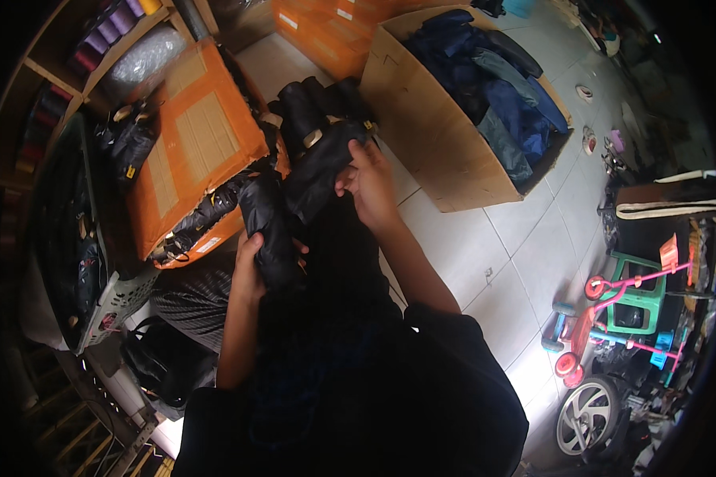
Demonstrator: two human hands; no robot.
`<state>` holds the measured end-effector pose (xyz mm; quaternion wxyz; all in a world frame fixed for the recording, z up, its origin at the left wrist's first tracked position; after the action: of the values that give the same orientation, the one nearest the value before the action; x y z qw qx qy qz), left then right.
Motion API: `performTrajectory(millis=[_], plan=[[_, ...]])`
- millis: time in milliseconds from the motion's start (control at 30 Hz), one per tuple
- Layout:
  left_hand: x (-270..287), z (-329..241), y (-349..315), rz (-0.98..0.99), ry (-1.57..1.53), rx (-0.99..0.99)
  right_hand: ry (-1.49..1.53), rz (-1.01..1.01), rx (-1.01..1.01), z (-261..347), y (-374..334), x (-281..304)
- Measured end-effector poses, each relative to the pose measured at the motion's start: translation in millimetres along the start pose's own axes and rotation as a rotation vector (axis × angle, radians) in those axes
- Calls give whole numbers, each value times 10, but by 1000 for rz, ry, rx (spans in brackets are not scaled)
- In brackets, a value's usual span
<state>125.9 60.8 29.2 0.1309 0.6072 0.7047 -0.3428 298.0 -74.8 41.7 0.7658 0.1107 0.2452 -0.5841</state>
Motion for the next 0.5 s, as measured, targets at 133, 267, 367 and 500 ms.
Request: performTrajectory(millis=[133,267,367,500], plan=[[-22,13,-27,-7,-45,7,-180,150,-113,-378,53,20],[-1,19,-3,-53,-11,19,-865,81,323,-298,-72,10],[21,26,5,-91,45,27,-892,498,544,22,-350,-331],[31,66,33,-22,-69,44,-1027,702,496,-73,-502,-318]])
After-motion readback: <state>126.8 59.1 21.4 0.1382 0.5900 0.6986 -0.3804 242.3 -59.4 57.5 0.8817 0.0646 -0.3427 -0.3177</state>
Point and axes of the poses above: each hand's wrist, its own y-axis towards the middle knuckle, its own x-axis out of the back of the hand, z = x × y, the point moved 6 cm from there along y, towards the middle knuckle, and after that the axes turned 12 degrees about x, right-handed, at the moved point
